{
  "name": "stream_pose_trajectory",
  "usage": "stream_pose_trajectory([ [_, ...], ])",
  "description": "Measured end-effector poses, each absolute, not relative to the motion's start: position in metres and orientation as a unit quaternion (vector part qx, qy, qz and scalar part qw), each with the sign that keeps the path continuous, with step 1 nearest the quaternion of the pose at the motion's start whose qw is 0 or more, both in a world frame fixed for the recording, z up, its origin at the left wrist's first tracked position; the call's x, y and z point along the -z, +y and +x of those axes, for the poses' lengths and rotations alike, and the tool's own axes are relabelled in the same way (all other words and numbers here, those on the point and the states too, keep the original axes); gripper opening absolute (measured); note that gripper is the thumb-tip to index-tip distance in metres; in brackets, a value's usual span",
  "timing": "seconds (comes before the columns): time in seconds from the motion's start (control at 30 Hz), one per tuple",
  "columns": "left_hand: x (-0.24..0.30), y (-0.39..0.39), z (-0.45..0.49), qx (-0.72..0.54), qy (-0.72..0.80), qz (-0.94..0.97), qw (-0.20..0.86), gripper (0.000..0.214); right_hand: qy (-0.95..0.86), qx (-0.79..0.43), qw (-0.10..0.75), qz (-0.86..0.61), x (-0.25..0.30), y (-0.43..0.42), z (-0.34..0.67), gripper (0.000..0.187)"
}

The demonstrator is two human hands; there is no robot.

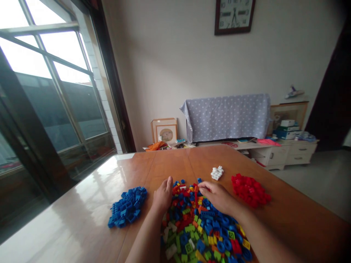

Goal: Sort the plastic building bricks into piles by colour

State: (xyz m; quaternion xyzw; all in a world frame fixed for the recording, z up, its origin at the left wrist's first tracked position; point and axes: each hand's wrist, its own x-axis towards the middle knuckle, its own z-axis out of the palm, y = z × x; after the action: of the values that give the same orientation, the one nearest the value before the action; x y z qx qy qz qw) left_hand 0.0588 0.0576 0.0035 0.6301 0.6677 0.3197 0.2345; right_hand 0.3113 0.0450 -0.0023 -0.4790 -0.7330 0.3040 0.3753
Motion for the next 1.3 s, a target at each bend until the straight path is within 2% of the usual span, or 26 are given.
stream_pose_trajectory([
  [0.13, -0.002, 0.057, 0.063, -0.276, 0.668, 0.641, 0.260, 0.069, -0.754, -0.268, 0.358, -0.482, 0.001, 0.040, 0.306, 0.030],
  [0.37, -0.010, 0.040, 0.083, -0.354, 0.520, 0.684, 0.369, 0.063, -0.763, -0.251, 0.365, -0.471, 0.002, 0.041, 0.307, 0.027],
  [0.8, -0.032, 0.010, 0.110, -0.360, 0.421, 0.727, 0.405, 0.058, -0.764, -0.228, 0.388, -0.463, -0.006, 0.039, 0.311, 0.029],
  [1.3, -0.040, -0.002, 0.110, -0.442, 0.337, 0.618, 0.555, 0.064, -0.745, -0.269, 0.422, -0.441, -0.016, 0.033, 0.307, 0.030],
])
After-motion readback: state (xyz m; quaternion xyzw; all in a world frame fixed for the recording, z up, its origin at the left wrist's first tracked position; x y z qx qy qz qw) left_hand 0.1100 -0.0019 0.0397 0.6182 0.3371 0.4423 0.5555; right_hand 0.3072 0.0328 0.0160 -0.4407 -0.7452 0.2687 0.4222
